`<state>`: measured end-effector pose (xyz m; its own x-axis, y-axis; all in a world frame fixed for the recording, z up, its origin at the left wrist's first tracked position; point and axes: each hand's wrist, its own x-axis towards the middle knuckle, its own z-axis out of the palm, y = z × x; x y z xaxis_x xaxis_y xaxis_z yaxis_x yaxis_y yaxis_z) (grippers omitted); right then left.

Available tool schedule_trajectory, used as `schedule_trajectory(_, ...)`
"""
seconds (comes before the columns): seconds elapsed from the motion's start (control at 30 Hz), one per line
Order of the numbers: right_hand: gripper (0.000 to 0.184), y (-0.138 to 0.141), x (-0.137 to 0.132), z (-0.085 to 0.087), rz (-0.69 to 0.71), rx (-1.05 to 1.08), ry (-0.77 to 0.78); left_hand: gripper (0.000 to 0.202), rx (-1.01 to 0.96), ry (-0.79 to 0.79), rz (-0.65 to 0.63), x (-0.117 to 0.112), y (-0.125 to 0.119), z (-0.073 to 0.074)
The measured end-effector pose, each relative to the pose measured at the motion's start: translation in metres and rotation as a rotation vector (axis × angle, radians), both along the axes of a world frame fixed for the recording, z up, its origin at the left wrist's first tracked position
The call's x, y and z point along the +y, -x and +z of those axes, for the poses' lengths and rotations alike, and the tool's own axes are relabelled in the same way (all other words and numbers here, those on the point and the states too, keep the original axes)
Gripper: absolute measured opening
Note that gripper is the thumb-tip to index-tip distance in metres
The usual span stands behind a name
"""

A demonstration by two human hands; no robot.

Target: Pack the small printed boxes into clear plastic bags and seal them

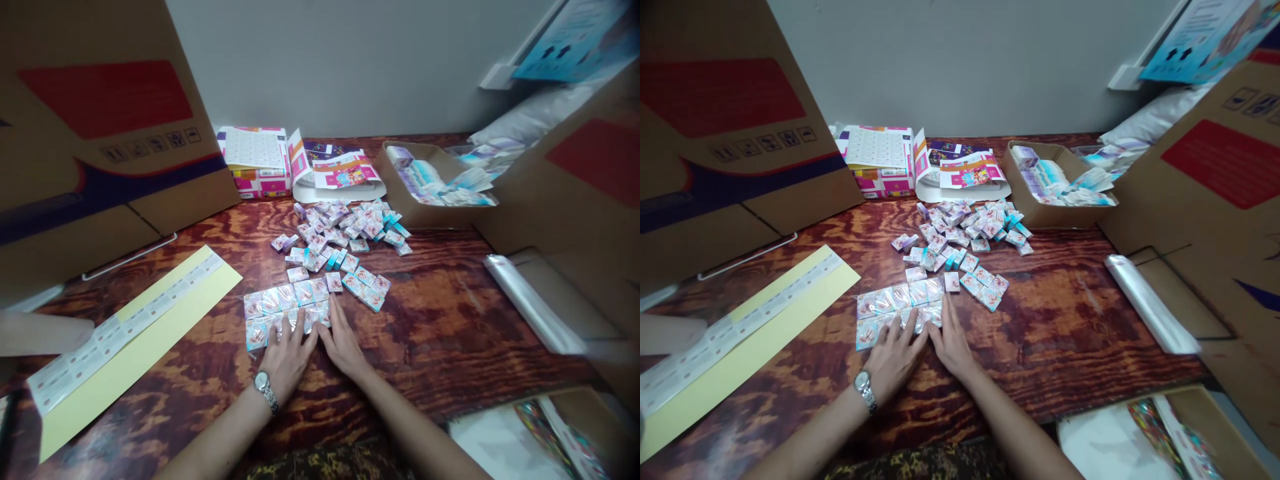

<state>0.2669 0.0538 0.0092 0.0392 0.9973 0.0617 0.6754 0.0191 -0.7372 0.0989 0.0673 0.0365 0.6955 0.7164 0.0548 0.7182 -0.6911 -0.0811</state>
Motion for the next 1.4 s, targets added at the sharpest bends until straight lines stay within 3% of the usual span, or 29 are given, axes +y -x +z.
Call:
schedule_trajectory(0.1, 0.059, -0.006, 0.004, -0.004, 0.068, 0.021, 0.072, 0.053, 0.000, -0.012, 0.005, -0.001, 0.000, -0.001)
schedule_trajectory(0.23, 0.054, -0.007, 0.007, 0.021, 0.005, -0.094, -0.163, 0.053, -0.019, -0.023, 0.026, -0.004, 0.000, -0.004)
schedule_trajectory(0.3, 0.040, 0.005, 0.010, 0.036, 0.093, -0.076, -0.239, 0.050, -0.015, -0.002, 0.021, -0.003, 0.000, -0.005)
schedule_trajectory(0.37, 0.027, 0.020, 0.017, 0.043, 0.242, 0.011, -0.194, 0.045, -0.008, 0.036, 0.006, -0.002, 0.001, -0.004)
schedule_trajectory(0.53, 0.022, 0.037, 0.039, 0.038, 0.305, 0.078, -0.027, 0.042, -0.090, 0.055, 0.038, -0.003, 0.009, 0.008)
schedule_trajectory(0.7, 0.019, 0.037, 0.041, 0.032, 0.364, 0.005, -0.069, 0.023, -0.415, -0.160, -0.035, -0.035, 0.038, 0.009)
schedule_trajectory(0.77, 0.019, 0.039, 0.038, 0.032, 0.387, -0.018, -0.096, 0.022, -0.570, -0.203, 0.083, -0.051, 0.052, 0.002)
schedule_trajectory(0.87, 0.020, 0.043, 0.036, 0.031, 0.413, -0.063, -0.124, 0.034, -0.708, -0.212, 0.410, -0.062, 0.066, -0.012)
schedule_trajectory(0.93, 0.020, 0.046, 0.034, 0.029, 0.420, -0.100, -0.138, 0.041, -0.751, -0.192, 0.546, -0.060, 0.068, -0.021)
schedule_trajectory(1.03, 0.020, 0.048, 0.032, 0.025, 0.422, -0.160, -0.162, 0.031, -0.798, -0.132, 0.600, -0.049, 0.064, -0.029)
schedule_trajectory(1.17, 0.021, 0.050, 0.029, 0.019, 0.415, -0.235, -0.224, 0.007, -0.847, -0.114, 0.514, -0.033, 0.065, -0.029)
schedule_trajectory(1.3, 0.021, 0.052, 0.028, 0.014, 0.399, -0.298, -0.246, 0.008, -0.922, -0.024, 0.374, -0.018, 0.076, -0.025)
schedule_trajectory(1.4, 0.021, 0.053, 0.028, 0.011, 0.388, -0.325, -0.267, 0.008, -0.986, 0.088, 0.433, -0.009, 0.083, -0.023)
